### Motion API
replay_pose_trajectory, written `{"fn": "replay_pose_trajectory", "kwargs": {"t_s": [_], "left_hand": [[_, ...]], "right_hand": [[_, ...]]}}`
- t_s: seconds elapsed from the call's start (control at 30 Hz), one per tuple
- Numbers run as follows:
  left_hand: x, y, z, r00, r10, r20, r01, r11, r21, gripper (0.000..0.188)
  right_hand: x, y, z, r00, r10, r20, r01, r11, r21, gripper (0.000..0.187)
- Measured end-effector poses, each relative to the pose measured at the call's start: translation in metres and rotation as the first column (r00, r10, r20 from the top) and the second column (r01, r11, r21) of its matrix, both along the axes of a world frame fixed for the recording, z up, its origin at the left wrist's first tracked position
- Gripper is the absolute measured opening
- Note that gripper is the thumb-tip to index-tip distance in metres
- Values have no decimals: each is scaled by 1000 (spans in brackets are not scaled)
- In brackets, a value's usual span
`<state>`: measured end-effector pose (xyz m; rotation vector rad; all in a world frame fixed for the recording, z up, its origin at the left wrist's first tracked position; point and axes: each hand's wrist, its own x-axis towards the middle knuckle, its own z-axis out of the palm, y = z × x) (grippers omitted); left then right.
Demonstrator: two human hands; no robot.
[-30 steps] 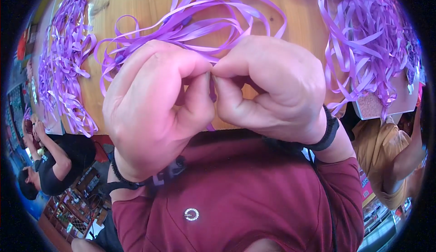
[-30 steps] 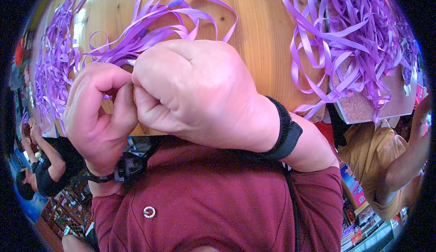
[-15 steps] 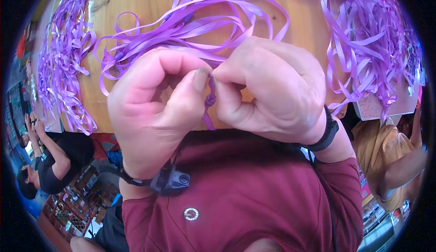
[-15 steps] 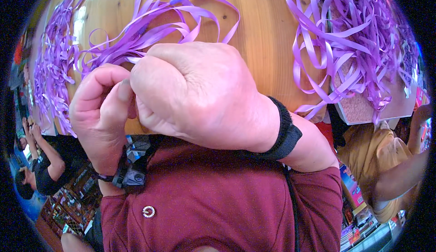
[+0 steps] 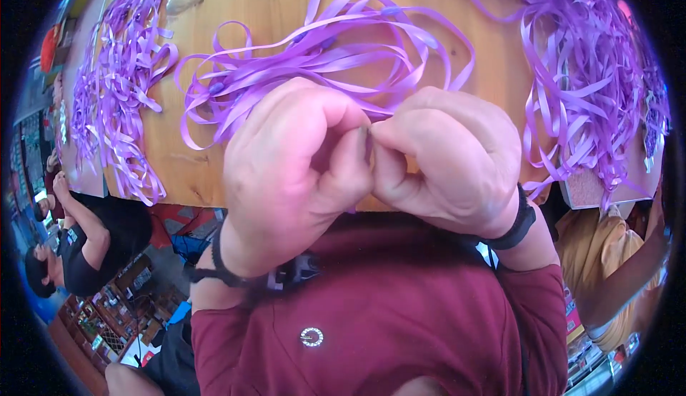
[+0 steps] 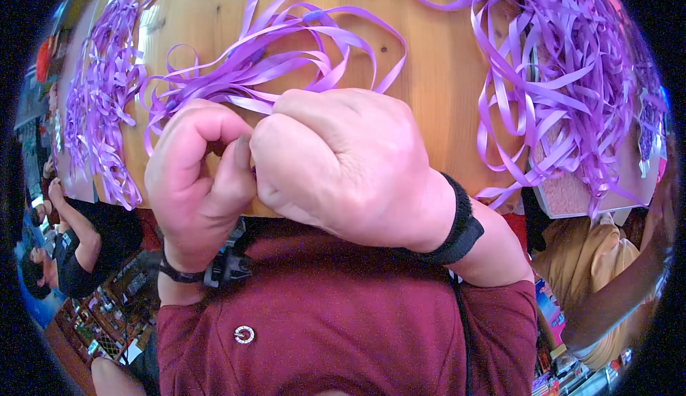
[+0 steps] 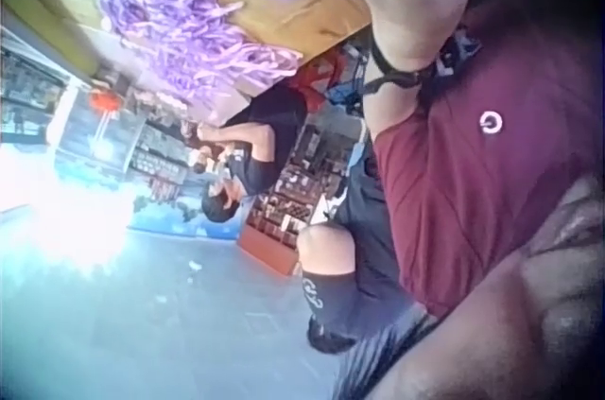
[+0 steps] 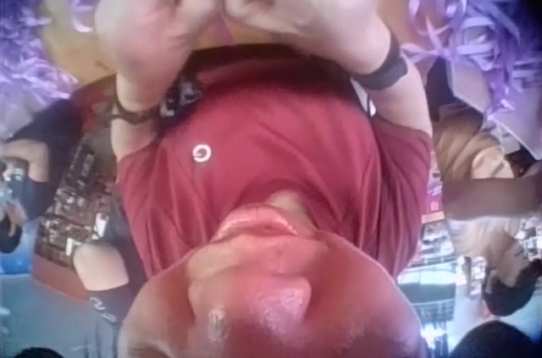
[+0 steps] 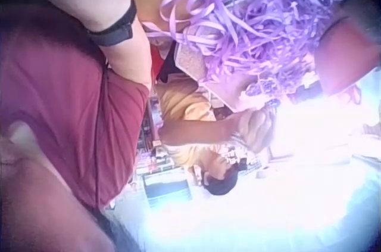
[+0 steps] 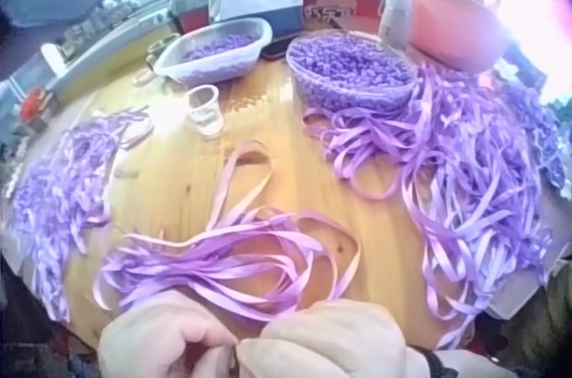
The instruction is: The person picks up a purple ribbon and threads it through a purple bead by hand. They slide the bead along the ribbon and repeat the process with more ribbons and beads, placing the finished pieces on the table.
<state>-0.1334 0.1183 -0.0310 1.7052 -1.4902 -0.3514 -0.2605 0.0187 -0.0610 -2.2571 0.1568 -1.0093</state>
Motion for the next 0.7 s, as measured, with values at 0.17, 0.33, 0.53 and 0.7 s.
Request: {"fn": "replay_pose_trajectory", "kwargs": {"t_s": [0.17, 0.33, 0.53, 0.7], "left_hand": [[-15, 6, -6, 788, 242, -566, -140, 966, 219, 3], [-11, 13, 4, 351, 210, -913, 9, 974, 227, 6], [-11, 7, 6, 535, 247, -808, -84, 967, 240, 7], [-7, 4, 17, 987, 117, -112, -116, 993, 19, 7]], "right_hand": [[-1, -1, -3, 1000, 6, -9, -6, 999, -53, 14], [1, 3, -3, 999, -8, 44, 11, 998, -66, 15], [2, -2, 0, 1000, 3, 29, -4, 999, 41, 17], [0, -5, 12, 999, -8, 46, 8, 1000, -7, 17]]}}
